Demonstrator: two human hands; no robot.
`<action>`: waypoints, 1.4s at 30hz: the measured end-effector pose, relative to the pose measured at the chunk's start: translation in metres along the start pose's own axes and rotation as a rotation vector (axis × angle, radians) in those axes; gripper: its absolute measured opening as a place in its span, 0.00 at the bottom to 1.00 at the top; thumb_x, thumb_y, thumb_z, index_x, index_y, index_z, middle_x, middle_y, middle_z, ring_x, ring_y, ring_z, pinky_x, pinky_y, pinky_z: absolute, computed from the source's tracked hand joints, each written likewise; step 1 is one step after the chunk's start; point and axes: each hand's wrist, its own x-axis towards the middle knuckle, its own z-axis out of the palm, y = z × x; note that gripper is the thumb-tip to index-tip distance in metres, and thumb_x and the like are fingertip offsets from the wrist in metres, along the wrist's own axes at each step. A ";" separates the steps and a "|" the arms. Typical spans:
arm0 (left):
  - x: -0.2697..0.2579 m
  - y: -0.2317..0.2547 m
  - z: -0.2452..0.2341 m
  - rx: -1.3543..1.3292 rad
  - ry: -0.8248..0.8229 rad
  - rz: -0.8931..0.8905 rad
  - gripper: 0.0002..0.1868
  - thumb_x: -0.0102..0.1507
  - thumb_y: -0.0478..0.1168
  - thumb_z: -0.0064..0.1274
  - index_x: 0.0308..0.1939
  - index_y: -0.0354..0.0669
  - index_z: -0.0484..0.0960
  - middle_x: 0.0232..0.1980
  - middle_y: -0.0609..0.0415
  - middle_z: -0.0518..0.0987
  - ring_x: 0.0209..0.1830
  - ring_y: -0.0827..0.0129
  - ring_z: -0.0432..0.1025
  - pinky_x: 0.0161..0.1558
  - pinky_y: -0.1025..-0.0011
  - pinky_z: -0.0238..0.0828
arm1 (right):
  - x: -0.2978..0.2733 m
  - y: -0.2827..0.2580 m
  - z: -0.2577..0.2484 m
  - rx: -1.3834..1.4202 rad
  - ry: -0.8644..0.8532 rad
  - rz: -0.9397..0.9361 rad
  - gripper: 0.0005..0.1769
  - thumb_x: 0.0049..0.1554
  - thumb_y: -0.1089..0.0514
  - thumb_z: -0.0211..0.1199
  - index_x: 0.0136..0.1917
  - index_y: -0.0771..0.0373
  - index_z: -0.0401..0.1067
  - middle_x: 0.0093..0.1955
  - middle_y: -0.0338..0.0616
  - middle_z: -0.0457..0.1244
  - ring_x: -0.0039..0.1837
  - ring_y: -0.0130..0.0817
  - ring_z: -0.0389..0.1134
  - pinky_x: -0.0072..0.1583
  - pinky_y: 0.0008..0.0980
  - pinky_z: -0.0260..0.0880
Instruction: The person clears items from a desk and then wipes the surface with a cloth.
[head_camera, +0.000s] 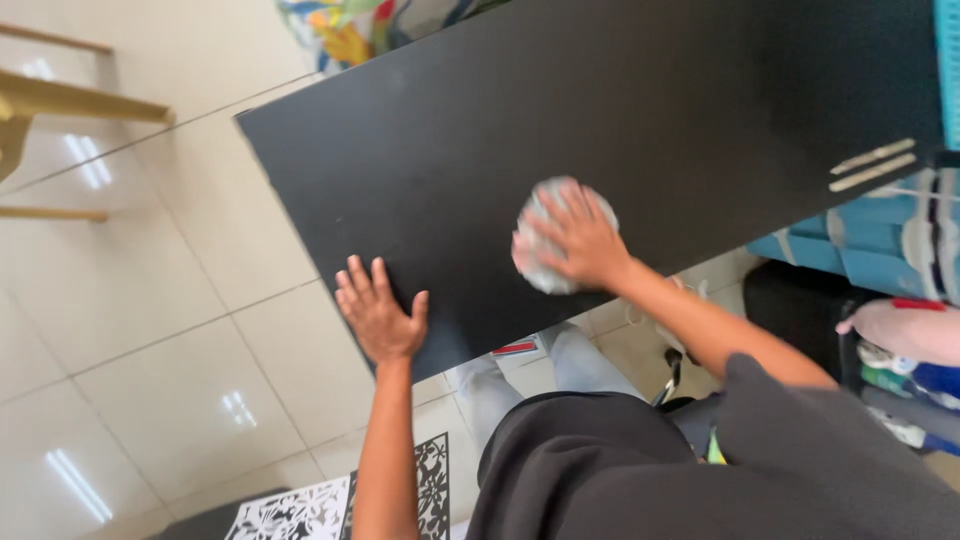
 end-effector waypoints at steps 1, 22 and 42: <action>-0.001 0.001 0.003 0.017 0.009 -0.007 0.47 0.63 0.67 0.52 0.77 0.42 0.63 0.84 0.39 0.51 0.83 0.38 0.43 0.79 0.43 0.39 | 0.023 0.023 -0.008 -0.018 0.042 0.067 0.36 0.63 0.35 0.56 0.80 0.47 0.62 0.84 0.49 0.48 0.84 0.61 0.44 0.80 0.64 0.40; 0.003 0.009 0.007 0.097 0.031 -0.086 0.42 0.65 0.60 0.52 0.77 0.43 0.65 0.84 0.44 0.54 0.84 0.42 0.45 0.79 0.45 0.42 | -0.032 0.006 -0.018 0.122 -0.073 -0.152 0.36 0.61 0.36 0.58 0.79 0.46 0.62 0.83 0.48 0.49 0.84 0.57 0.45 0.79 0.61 0.40; 0.001 0.007 0.014 0.063 0.042 -0.076 0.42 0.66 0.61 0.53 0.78 0.43 0.64 0.85 0.44 0.53 0.85 0.42 0.45 0.80 0.43 0.41 | 0.000 -0.080 0.012 0.226 -0.021 -0.092 0.42 0.60 0.36 0.58 0.82 0.49 0.56 0.85 0.55 0.44 0.85 0.63 0.41 0.81 0.64 0.37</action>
